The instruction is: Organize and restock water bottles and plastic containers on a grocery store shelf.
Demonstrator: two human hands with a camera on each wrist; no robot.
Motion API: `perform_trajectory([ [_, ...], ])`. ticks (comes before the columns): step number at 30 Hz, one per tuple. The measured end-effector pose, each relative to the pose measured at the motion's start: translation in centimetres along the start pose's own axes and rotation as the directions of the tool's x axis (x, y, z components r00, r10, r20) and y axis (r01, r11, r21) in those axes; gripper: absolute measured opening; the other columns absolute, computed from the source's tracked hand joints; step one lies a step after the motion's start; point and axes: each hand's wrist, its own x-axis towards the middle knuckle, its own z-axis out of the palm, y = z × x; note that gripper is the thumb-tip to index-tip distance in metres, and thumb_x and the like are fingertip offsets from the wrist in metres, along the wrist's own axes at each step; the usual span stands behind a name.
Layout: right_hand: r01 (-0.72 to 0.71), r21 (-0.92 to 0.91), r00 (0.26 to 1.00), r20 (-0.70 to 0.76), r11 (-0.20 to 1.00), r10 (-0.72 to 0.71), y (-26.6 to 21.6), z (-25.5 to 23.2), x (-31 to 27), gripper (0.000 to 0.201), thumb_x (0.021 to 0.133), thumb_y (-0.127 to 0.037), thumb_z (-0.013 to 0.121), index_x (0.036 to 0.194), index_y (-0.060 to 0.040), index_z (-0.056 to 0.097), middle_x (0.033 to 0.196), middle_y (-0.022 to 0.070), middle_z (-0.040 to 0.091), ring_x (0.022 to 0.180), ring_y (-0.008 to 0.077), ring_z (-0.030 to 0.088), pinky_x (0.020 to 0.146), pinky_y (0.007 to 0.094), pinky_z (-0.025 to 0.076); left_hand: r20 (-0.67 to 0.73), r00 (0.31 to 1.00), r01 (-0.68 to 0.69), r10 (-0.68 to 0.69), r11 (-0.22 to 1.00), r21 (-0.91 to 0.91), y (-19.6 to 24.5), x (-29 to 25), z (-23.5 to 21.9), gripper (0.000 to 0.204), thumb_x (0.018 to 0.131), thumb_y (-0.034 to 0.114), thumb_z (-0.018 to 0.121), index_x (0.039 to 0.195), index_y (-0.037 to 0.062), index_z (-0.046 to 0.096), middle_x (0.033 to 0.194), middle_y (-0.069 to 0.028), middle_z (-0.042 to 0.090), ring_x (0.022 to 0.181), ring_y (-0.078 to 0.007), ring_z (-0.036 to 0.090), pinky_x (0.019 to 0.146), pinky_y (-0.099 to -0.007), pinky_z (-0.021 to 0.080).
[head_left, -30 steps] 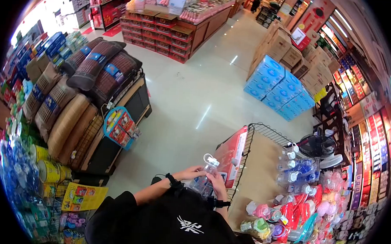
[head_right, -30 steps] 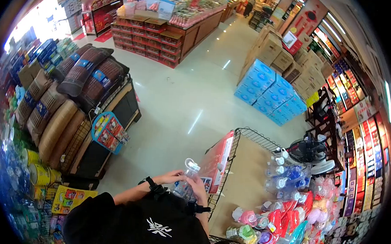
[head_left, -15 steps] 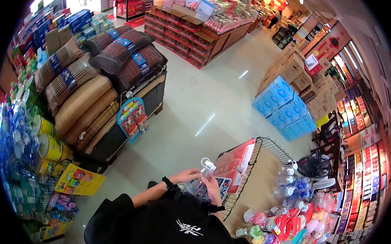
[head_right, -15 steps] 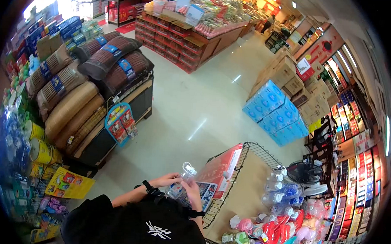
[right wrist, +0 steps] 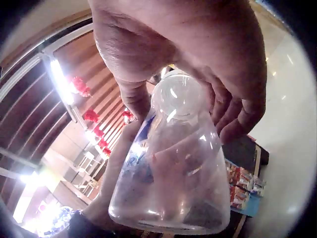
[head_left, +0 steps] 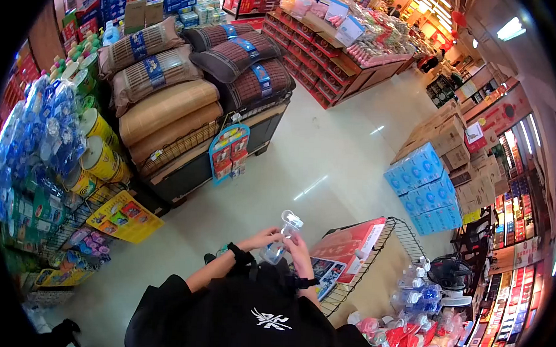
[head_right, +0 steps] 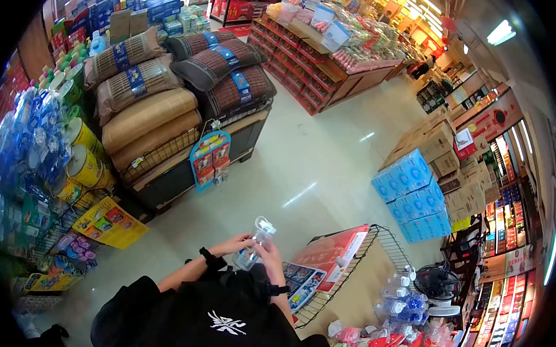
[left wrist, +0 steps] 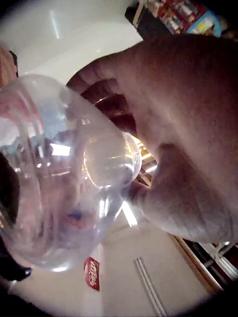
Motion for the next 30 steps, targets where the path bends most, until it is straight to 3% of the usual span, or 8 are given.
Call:
perform_trajectory([
  [2,0.014,-0.015,0.999,0.035,1.000,-0.013,-0.1,1.4,0.5,0.052,0.087,-0.014,0.064,0.133,-0.0024,0.043,0.110,0.0051,0.058,0.094,0.0117,0.056,0.079,0.0268,0.046,-0.056,0.998,0.040,-0.041,0.999,-0.019,-0.2,-1.1,-1.1,0.045,0.093,0.035,0.053,0.123,0.0025,0.049,0.112,-0.0052,0.055,0.099,-0.0139,0.053,0.087,-0.0286,0.043],
  [9,-0.003,-0.104,0.959,0.281,0.995,0.032,1.5,5.3,3.2,0.046,0.086,-0.014,0.064,0.127,-0.0050,0.047,0.107,0.0024,0.058,0.093,0.0106,0.056,0.077,0.0262,0.046,-0.269,0.963,-0.028,0.017,0.999,-0.039,1.5,-7.6,-3.6,0.049,0.091,0.038,0.055,0.122,0.0008,0.052,0.111,-0.0056,0.056,0.099,-0.0136,0.051,0.085,-0.0279,0.043],
  [10,-0.016,-0.115,0.949,0.312,0.993,0.052,2.2,5.9,4.2,0.047,0.086,-0.014,0.065,0.128,-0.0053,0.047,0.107,0.0024,0.058,0.093,0.0108,0.056,0.077,0.0262,0.046,-0.361,0.924,-0.129,0.122,0.992,0.006,1.8,-8.5,-3.5,0.046,0.091,0.039,0.056,0.115,0.0001,0.055,0.102,-0.0067,0.059,0.093,-0.0144,0.053,0.080,-0.0292,0.044],
  [14,-0.028,-0.205,0.884,0.451,0.978,0.120,2.2,10.0,5.4,0.049,0.085,-0.013,0.065,0.129,-0.0052,0.046,0.108,0.0028,0.057,0.094,0.0111,0.056,0.077,0.0252,0.046,-0.539,0.838,-0.058,0.087,0.996,0.070,0.7,-12.1,-5.4,0.042,0.090,0.040,0.057,0.104,0.0010,0.055,0.091,-0.0030,0.056,0.084,-0.0123,0.050,0.073,-0.0287,0.042],
  [16,-0.028,-0.265,0.870,0.468,0.964,0.154,0.3,13.1,5.5,0.050,0.084,-0.012,0.065,0.129,-0.0044,0.045,0.107,0.0031,0.057,0.094,0.0113,0.056,0.076,0.0245,0.046,-0.609,0.785,-0.136,0.115,0.991,0.012,1.6,-13.7,-6.4,0.039,0.089,0.040,0.058,0.096,0.0018,0.054,0.083,-0.0002,0.051,0.077,-0.0109,0.045,0.068,-0.0284,0.041],
  [23,-0.001,-0.377,0.690,0.670,0.926,0.274,1.6,21.5,7.4,0.049,0.085,-0.011,0.064,0.129,-0.0028,0.043,0.105,0.0041,0.056,0.091,0.0116,0.055,0.073,0.0240,0.046,-0.781,0.614,-0.238,0.118,0.971,-0.041,-0.7,-19.8,-9.4,0.039,0.088,0.040,0.059,0.095,0.0020,0.054,0.081,0.0012,0.049,0.075,-0.0092,0.043,0.065,-0.0261,0.040],
  [27,0.047,-0.428,0.599,0.735,0.902,0.318,3.3,27.1,8.7,0.053,0.085,-0.010,0.064,0.131,-0.0022,0.039,0.106,0.0053,0.057,0.090,0.0117,0.056,0.072,0.0240,0.047,-0.876,0.459,-0.254,0.145,0.967,0.027,-0.3,-23.8,-11.1,0.039,0.090,0.039,0.057,0.097,0.0014,0.055,0.084,0.0002,0.051,0.078,-0.0092,0.045,0.067,-0.0262,0.041],
  [30,0.062,-0.465,0.535,0.762,0.883,0.364,3.2,32.6,8.8,0.051,0.085,-0.011,0.064,0.129,-0.0017,0.040,0.105,0.0059,0.058,0.090,0.0119,0.056,0.071,0.0242,0.047,-0.917,0.396,-0.123,0.052,0.992,0.003,1.1,-27.8,-12.9,0.040,0.092,0.038,0.055,0.101,-0.0007,0.055,0.092,-0.0042,0.057,0.086,-0.0122,0.051,0.073,-0.0289,0.044],
])
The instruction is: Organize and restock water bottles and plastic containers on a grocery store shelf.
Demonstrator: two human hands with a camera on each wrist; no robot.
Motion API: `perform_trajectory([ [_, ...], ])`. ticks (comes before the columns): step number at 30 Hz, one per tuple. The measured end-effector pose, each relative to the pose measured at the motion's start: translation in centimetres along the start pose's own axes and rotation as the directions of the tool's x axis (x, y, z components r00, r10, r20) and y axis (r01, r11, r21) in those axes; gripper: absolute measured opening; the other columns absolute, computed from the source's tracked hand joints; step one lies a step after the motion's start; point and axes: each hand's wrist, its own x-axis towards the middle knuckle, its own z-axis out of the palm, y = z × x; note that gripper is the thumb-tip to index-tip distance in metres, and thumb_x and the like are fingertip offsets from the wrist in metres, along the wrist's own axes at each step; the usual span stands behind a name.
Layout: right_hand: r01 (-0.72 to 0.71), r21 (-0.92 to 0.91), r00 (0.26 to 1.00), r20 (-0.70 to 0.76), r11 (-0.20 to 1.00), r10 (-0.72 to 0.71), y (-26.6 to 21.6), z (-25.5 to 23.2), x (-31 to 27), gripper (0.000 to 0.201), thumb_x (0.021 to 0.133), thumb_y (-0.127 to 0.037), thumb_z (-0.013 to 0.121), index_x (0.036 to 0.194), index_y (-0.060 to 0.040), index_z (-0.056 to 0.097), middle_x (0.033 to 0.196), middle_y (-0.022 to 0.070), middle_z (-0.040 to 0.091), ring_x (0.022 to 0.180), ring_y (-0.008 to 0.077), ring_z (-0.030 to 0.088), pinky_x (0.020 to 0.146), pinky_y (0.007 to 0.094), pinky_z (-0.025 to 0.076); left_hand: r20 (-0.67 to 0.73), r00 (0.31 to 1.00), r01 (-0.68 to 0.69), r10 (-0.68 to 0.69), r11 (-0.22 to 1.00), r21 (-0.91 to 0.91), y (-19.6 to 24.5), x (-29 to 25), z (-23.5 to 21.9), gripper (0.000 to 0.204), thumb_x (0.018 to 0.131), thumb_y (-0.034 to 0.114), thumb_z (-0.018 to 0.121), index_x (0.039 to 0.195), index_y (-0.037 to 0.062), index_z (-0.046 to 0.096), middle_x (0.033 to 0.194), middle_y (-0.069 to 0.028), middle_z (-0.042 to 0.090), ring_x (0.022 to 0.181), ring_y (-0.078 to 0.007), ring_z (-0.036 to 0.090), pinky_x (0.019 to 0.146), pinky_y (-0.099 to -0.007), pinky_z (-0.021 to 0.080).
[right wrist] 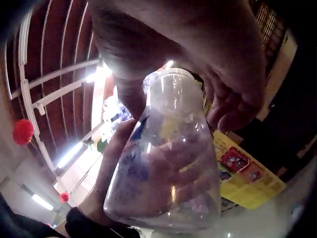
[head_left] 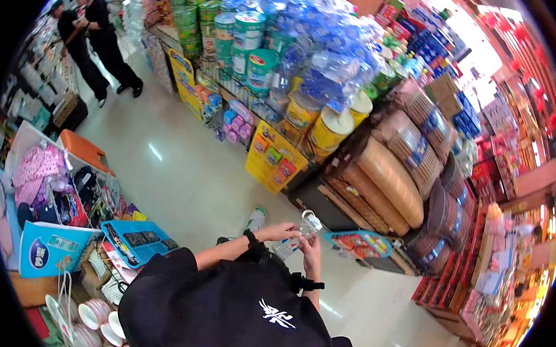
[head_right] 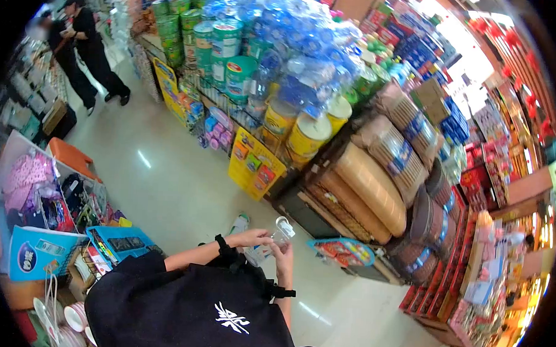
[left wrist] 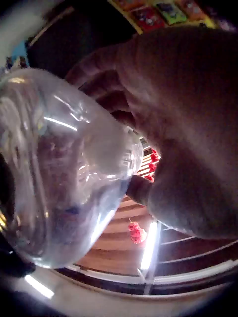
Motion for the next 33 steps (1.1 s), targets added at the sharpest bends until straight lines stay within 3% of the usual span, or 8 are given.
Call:
perform_trajectory([
  [3,-0.009,-0.036,0.998,0.062,0.999,0.011,0.2,1.7,3.2,0.049,0.085,-0.013,0.064,0.127,-0.0011,0.041,0.105,0.0071,0.059,0.092,0.0129,0.056,0.073,0.0256,0.046,-0.100,0.995,0.007,-0.019,0.993,-0.121,-1.9,1.1,-2.5,0.040,0.091,0.038,0.055,0.103,0.0002,0.057,0.087,-0.0015,0.057,0.080,-0.0107,0.050,0.071,-0.0277,0.043],
  [5,0.054,-0.144,0.993,0.109,0.988,-0.038,-0.4,2.4,5.6,0.049,0.085,-0.015,0.065,0.125,-0.0004,0.041,0.107,0.0087,0.059,0.094,0.0141,0.057,0.076,0.0273,0.046,-0.129,0.992,-0.018,0.004,0.994,-0.111,-2.8,2.0,-4.3,0.040,0.091,0.037,0.056,0.105,0.0001,0.057,0.089,-0.0024,0.059,0.081,-0.0110,0.051,0.072,-0.0279,0.044],
  [7,0.031,-0.150,0.997,0.072,0.988,-0.020,-1.9,4.0,7.1,0.052,0.085,-0.017,0.066,0.126,0.0002,0.040,0.109,0.0093,0.059,0.094,0.0148,0.056,0.077,0.0282,0.045,-0.141,0.990,-0.035,0.018,0.993,-0.115,-1.2,2.9,-6.4,0.040,0.091,0.037,0.056,0.106,0.0000,0.057,0.091,-0.0033,0.060,0.082,-0.0113,0.053,0.072,-0.0281,0.044],
  [9,0.008,-0.117,0.998,0.058,0.993,-0.001,-2.6,5.2,8.8,0.053,0.085,-0.018,0.067,0.126,0.0009,0.040,0.108,0.0092,0.059,0.093,0.0143,0.056,0.077,0.0277,0.045,-0.147,0.988,0.026,-0.044,0.992,-0.125,0.5,2.9,-8.3,0.042,0.090,0.036,0.057,0.109,-0.0020,0.057,0.094,-0.0057,0.062,0.084,-0.0117,0.054,0.073,-0.0283,0.045],
  [15,-0.018,-0.188,0.978,0.200,0.982,0.056,-3.6,8.2,15.4,0.051,0.084,-0.018,0.068,0.125,-0.0004,0.041,0.109,0.0089,0.058,0.098,0.0152,0.056,0.079,0.0296,0.046,-0.179,0.975,0.086,-0.130,0.968,-0.235,-2.7,5.2,-13.7,0.046,0.091,0.035,0.057,0.120,-0.0006,0.053,0.106,-0.0086,0.060,0.095,-0.0148,0.057,0.082,-0.0298,0.047],
  [19,-0.043,-0.165,0.923,0.371,0.985,0.103,-3.0,11.2,19.7,0.051,0.084,-0.016,0.068,0.125,0.0006,0.042,0.111,0.0094,0.057,0.101,0.0164,0.055,0.089,0.0312,0.045,-0.241,0.953,0.106,-0.186,0.944,-0.312,-3.0,3.7,-16.8,0.048,0.091,0.035,0.058,0.122,-0.0008,0.051,0.109,-0.0086,0.060,0.097,-0.0157,0.057,0.084,-0.0310,0.047],
  [25,-0.058,-0.317,0.842,0.494,0.947,0.217,-5.2,17.5,22.6,0.053,0.081,-0.018,0.069,0.122,0.0020,0.043,0.102,0.0064,0.058,0.097,0.0152,0.056,0.084,0.0293,0.046,-0.443,0.860,0.091,-0.252,0.931,-0.353,-5.0,1.2,-21.2,0.045,0.091,0.033,0.058,0.121,-0.0003,0.053,0.106,-0.0085,0.062,0.093,-0.0164,0.059,0.082,-0.0299,0.047],
  [33,0.042,-0.473,0.776,0.570,0.880,0.269,-4.9,24.2,25.4,0.057,0.081,-0.021,0.071,0.123,0.0023,0.040,0.104,0.0078,0.058,0.091,0.0133,0.056,0.077,0.0269,0.047,-0.539,0.803,0.007,-0.256,0.907,-0.421,-3.9,-2.4,-25.7,0.040,0.090,0.029,0.059,0.118,0.0007,0.054,0.105,-0.0070,0.061,0.094,-0.0151,0.057,0.082,-0.0288,0.046],
])
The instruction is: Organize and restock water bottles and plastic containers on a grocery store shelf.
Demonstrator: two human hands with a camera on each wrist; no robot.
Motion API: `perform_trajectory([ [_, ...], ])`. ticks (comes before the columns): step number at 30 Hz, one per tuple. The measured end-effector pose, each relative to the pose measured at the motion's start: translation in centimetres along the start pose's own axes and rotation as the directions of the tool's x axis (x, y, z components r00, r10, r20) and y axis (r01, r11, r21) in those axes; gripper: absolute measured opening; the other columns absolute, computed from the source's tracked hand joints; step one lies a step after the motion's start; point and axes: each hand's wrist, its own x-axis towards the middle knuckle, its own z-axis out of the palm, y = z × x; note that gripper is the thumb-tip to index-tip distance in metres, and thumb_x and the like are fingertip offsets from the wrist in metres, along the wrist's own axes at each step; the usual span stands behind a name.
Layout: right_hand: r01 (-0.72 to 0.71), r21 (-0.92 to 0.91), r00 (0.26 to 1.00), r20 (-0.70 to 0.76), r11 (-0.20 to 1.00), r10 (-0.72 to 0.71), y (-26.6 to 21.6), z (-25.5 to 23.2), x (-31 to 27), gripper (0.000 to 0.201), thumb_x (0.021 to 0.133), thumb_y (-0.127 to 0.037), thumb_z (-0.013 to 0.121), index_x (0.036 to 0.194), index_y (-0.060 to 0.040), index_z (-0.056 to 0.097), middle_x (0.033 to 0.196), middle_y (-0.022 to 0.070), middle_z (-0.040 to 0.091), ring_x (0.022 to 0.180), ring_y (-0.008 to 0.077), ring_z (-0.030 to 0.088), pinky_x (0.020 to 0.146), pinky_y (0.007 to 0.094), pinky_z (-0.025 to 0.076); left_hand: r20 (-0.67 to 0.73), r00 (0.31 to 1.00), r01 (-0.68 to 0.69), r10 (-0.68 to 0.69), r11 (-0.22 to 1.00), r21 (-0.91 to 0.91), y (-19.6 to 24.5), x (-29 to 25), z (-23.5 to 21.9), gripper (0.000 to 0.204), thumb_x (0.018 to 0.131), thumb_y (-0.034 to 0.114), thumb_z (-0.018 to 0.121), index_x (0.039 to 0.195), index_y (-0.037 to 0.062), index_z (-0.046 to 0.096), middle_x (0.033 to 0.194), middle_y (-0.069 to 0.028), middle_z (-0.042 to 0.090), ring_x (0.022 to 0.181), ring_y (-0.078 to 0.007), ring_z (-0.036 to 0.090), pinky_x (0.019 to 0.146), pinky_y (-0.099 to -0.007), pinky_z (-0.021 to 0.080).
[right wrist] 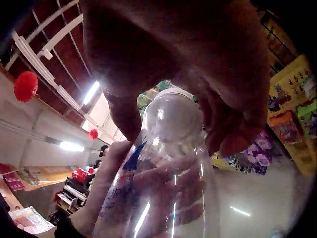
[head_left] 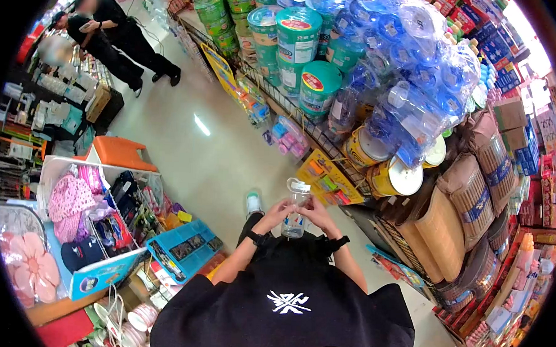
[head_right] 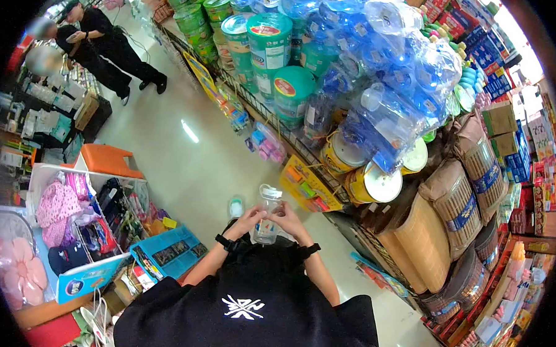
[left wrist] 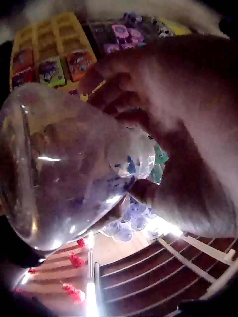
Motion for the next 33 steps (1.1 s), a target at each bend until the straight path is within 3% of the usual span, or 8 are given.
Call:
perform_trajectory([
  [2,-0.031,-0.019,0.999,-0.033,0.999,0.030,-1.2,0.3,1.3,0.056,0.081,-0.022,0.071,0.122,0.0020,0.041,0.102,0.0073,0.058,0.089,0.0130,0.056,0.076,0.0268,0.047,0.019,1.000,0.020,-0.020,1.000,0.015,1.2,1.0,-1.6,0.040,0.090,0.029,0.059,0.118,0.0012,0.054,0.105,-0.0067,0.061,0.095,-0.0148,0.056,0.083,-0.0285,0.045],
  [4,-0.072,-0.023,0.994,-0.082,0.997,0.069,-1.4,1.0,1.8,0.056,0.080,-0.022,0.072,0.121,0.0017,0.042,0.100,0.0068,0.058,0.088,0.0127,0.055,0.075,0.0267,0.047,0.110,0.990,-0.092,0.092,0.996,0.000,1.4,2.6,-3.5,0.041,0.090,0.029,0.059,0.120,0.0017,0.053,0.106,-0.0068,0.060,0.095,-0.0153,0.056,0.084,-0.0287,0.045],
  [8,-0.014,-0.048,0.979,-0.202,0.999,0.004,-3.9,3.0,3.8,0.051,0.079,-0.020,0.071,0.118,0.0013,0.045,0.099,0.0068,0.058,0.088,0.0136,0.056,0.076,0.0281,0.047,0.218,0.974,-0.092,0.067,0.990,0.108,3.8,4.7,-7.1,0.045,0.090,0.031,0.059,0.122,0.0006,0.050,0.109,-0.0085,0.060,0.096,-0.0175,0.057,0.084,-0.0312,0.046],
  [10,0.106,0.089,0.954,-0.291,0.990,-0.076,-4.6,4.8,4.9,0.050,0.080,-0.019,0.070,0.117,0.0014,0.045,0.101,0.0072,0.058,0.089,0.0146,0.057,0.077,0.0290,0.048,0.250,0.965,-0.120,0.084,0.984,0.131,4.4,5.9,-8.9,0.045,0.090,0.030,0.059,0.122,0.0002,0.050,0.109,-0.0091,0.060,0.096,-0.0179,0.057,0.084,-0.0316,0.046],
  [14,0.109,0.172,0.946,-0.321,0.979,-0.048,-5.2,8.1,8.0,0.050,0.080,-0.018,0.070,0.119,0.0016,0.044,0.102,0.0071,0.057,0.089,0.0148,0.056,0.076,0.0289,0.048,0.277,0.959,-0.122,0.059,0.968,0.218,5.7,6.8,-13.5,0.045,0.090,0.029,0.060,0.122,-0.0015,0.049,0.108,-0.0109,0.059,0.097,-0.0187,0.057,0.084,-0.0321,0.046],
  [20,0.164,0.123,0.911,-0.400,0.979,-0.103,-8.2,12.2,11.3,0.051,0.078,-0.019,0.071,0.117,0.0021,0.046,0.100,0.0070,0.056,0.084,0.0133,0.054,0.073,0.0282,0.047,0.305,0.948,-0.166,0.089,0.957,0.238,6.5,8.3,-19.2,0.046,0.090,0.029,0.061,0.122,-0.0011,0.049,0.106,-0.0103,0.059,0.097,-0.0186,0.057,0.083,-0.0321,0.047],
  [28,0.154,0.190,0.834,-0.552,0.970,-0.024,-6.4,16.1,11.8,0.057,0.079,-0.018,0.071,0.123,0.0032,0.043,0.099,0.0078,0.056,0.087,0.0143,0.054,0.075,0.0285,0.047,0.447,0.894,-0.099,0.016,0.981,0.164,6.9,8.2,-21.5,0.045,0.091,0.030,0.058,0.124,0.0000,0.049,0.106,-0.0085,0.058,0.097,-0.0176,0.056,0.084,-0.0319,0.045],
  [33,0.115,0.247,0.806,-0.589,0.962,0.055,-7.3,15.8,10.8,0.065,0.078,-0.022,0.073,0.129,0.0033,0.040,0.106,0.0094,0.056,0.094,0.0159,0.055,0.080,0.0295,0.046,0.538,0.833,0.043,-0.131,0.984,0.174,7.3,9.2,-21.0,0.046,0.092,0.030,0.055,0.126,-0.0005,0.047,0.115,-0.0084,0.055,0.104,-0.0156,0.053,0.087,-0.0306,0.045],
])
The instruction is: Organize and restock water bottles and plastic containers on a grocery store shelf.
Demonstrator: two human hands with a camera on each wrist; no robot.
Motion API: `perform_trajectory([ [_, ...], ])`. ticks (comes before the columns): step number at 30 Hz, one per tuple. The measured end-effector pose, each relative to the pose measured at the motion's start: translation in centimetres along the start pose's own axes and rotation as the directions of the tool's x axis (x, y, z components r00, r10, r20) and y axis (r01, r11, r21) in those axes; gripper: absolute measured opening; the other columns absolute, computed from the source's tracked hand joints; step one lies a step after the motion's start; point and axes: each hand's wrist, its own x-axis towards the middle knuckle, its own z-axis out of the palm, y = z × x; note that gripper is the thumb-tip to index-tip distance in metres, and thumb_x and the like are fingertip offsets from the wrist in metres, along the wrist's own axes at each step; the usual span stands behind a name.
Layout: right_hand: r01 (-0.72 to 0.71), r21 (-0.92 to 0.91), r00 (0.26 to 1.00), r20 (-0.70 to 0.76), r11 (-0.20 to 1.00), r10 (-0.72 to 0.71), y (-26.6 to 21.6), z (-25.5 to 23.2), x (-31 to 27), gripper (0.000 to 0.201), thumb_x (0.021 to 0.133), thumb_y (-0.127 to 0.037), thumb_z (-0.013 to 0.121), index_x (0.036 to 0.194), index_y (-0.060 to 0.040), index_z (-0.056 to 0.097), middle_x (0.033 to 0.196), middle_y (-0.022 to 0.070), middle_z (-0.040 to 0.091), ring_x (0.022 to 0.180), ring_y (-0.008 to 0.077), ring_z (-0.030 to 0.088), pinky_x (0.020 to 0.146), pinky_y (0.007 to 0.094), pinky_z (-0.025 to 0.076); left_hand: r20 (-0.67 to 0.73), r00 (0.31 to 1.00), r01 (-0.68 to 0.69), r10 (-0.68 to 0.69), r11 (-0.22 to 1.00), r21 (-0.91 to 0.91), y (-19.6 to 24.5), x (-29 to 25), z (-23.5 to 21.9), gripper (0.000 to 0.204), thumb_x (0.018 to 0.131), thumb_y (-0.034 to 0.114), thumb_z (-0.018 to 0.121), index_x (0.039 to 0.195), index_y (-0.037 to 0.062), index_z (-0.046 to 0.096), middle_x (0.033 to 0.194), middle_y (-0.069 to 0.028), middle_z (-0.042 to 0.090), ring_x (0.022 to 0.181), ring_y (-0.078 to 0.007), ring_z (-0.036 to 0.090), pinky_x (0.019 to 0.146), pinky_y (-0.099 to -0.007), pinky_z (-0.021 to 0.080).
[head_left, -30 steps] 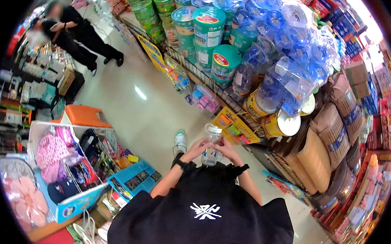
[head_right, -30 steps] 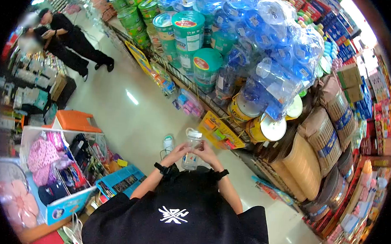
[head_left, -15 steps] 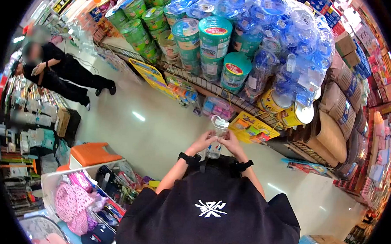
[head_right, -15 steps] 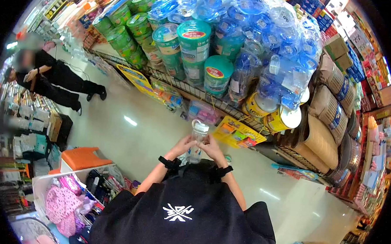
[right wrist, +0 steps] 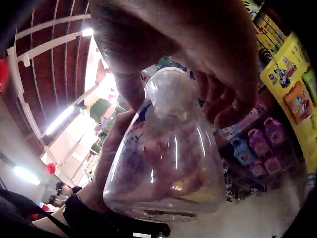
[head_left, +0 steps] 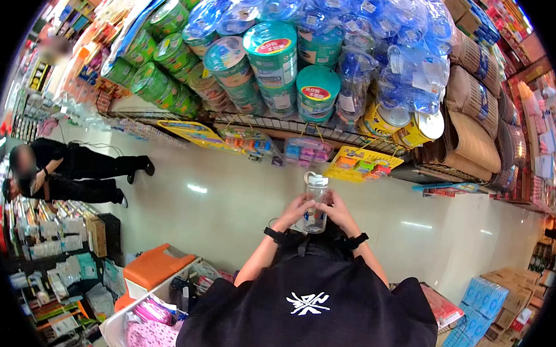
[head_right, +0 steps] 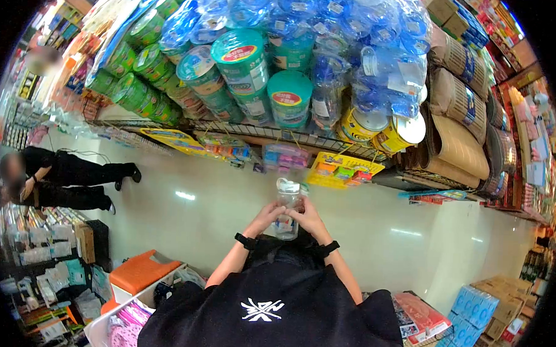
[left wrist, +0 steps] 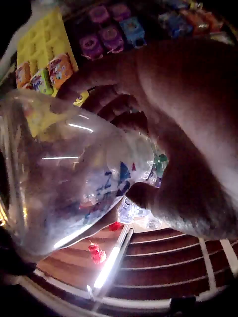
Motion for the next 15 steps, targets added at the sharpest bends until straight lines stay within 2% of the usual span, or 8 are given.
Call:
perform_trajectory([
  [2,0.018,-0.003,0.999,-0.033,1.000,-0.018,-1.0,-0.4,0.4,0.065,0.078,-0.023,0.073,0.128,0.0020,0.040,0.103,0.0075,0.054,0.092,0.0154,0.053,0.081,0.0312,0.046,0.043,0.998,0.039,-0.037,0.998,-0.048,1.0,0.9,0.0,0.047,0.093,0.027,0.053,0.130,-0.0010,0.043,0.119,-0.0083,0.054,0.108,-0.0150,0.051,0.089,-0.0301,0.045],
  [4,0.037,0.004,0.999,0.001,0.999,-0.037,-1.3,-1.3,1.7,0.068,0.077,-0.027,0.073,0.129,0.0020,0.040,0.104,0.0098,0.054,0.093,0.0175,0.053,0.081,0.0318,0.046,0.076,0.994,-0.079,0.083,0.995,-0.063,1.9,2.2,-0.1,0.047,0.093,0.025,0.053,0.131,-0.0002,0.042,0.121,-0.0086,0.053,0.110,-0.0152,0.051,0.089,-0.0296,0.045],
  [5,0.064,0.008,0.997,0.039,0.998,-0.064,-1.6,-1.6,2.4,0.071,0.076,-0.030,0.073,0.129,0.0020,0.040,0.106,0.0120,0.054,0.094,0.0197,0.054,0.081,0.0324,0.046,0.068,0.995,-0.073,0.077,0.996,-0.056,2.6,2.7,-0.3,0.047,0.093,0.025,0.053,0.131,-0.0002,0.042,0.121,-0.0086,0.053,0.110,-0.0152,0.051,0.089,-0.0296,0.045],
  [7,0.082,0.041,0.996,0.040,0.996,-0.084,-3.3,-1.3,3.7,0.071,0.075,-0.030,0.073,0.130,0.0000,0.039,0.108,0.0121,0.053,0.097,0.0202,0.053,0.083,0.0330,0.045,-0.005,0.990,-0.139,0.139,0.990,0.001,4.6,3.5,-0.8,0.045,0.089,0.028,0.060,0.121,0.0001,0.048,0.112,-0.0087,0.056,0.102,-0.0165,0.053,0.088,-0.0314,0.043],
  [8,0.165,0.033,0.986,0.031,0.986,-0.166,-4.3,-1.4,4.2,0.071,0.075,-0.030,0.073,0.130,0.0000,0.039,0.109,0.0122,0.053,0.098,0.0206,0.053,0.084,0.0335,0.045,-0.072,0.983,-0.164,0.168,0.985,0.055,5.5,3.5,-1.0,0.046,0.087,0.027,0.061,0.122,0.0004,0.047,0.111,-0.0081,0.056,0.102,-0.0164,0.053,0.089,-0.0312,0.043],
  [10,0.303,0.001,0.953,0.016,0.953,-0.303,-6.6,-1.5,5.2,0.072,0.075,-0.028,0.073,0.131,0.0003,0.039,0.112,0.0122,0.053,0.101,0.0217,0.053,0.088,0.0348,0.042,-0.089,0.983,-0.153,0.160,0.985,0.084,7.4,4.0,-1.9,0.046,0.087,0.027,0.062,0.122,0.0006,0.047,0.111,-0.0081,0.056,0.102,-0.0164,0.053,0.089,-0.0314,0.043],
  [13,0.379,-0.034,0.924,-0.047,0.925,-0.380,-8.9,-1.6,6.7,0.074,0.074,-0.027,0.073,0.132,0.0006,0.038,0.113,0.0126,0.053,0.104,0.0223,0.052,0.090,0.0351,0.041,-0.111,0.976,-0.180,0.188,0.981,0.074,9.6,5.7,-2.6,0.043,0.085,0.024,0.063,0.118,0.0013,0.047,0.111,-0.0071,0.055,0.102,-0.0160,0.053,0.089,-0.0319,0.044],
  [15,0.406,-0.024,0.911,-0.068,0.914,-0.407,-10.0,-1.9,8.0,0.074,0.072,-0.027,0.073,0.131,0.0011,0.038,0.114,0.0129,0.053,0.105,0.0217,0.051,0.090,0.0353,0.041,-0.073,0.954,-0.281,0.291,0.952,0.120,11.7,6.8,-3.3,0.047,0.085,0.020,0.063,0.124,0.0025,0.044,0.118,-0.0064,0.052,0.109,-0.0170,0.050,0.094,-0.0335,0.041],
])
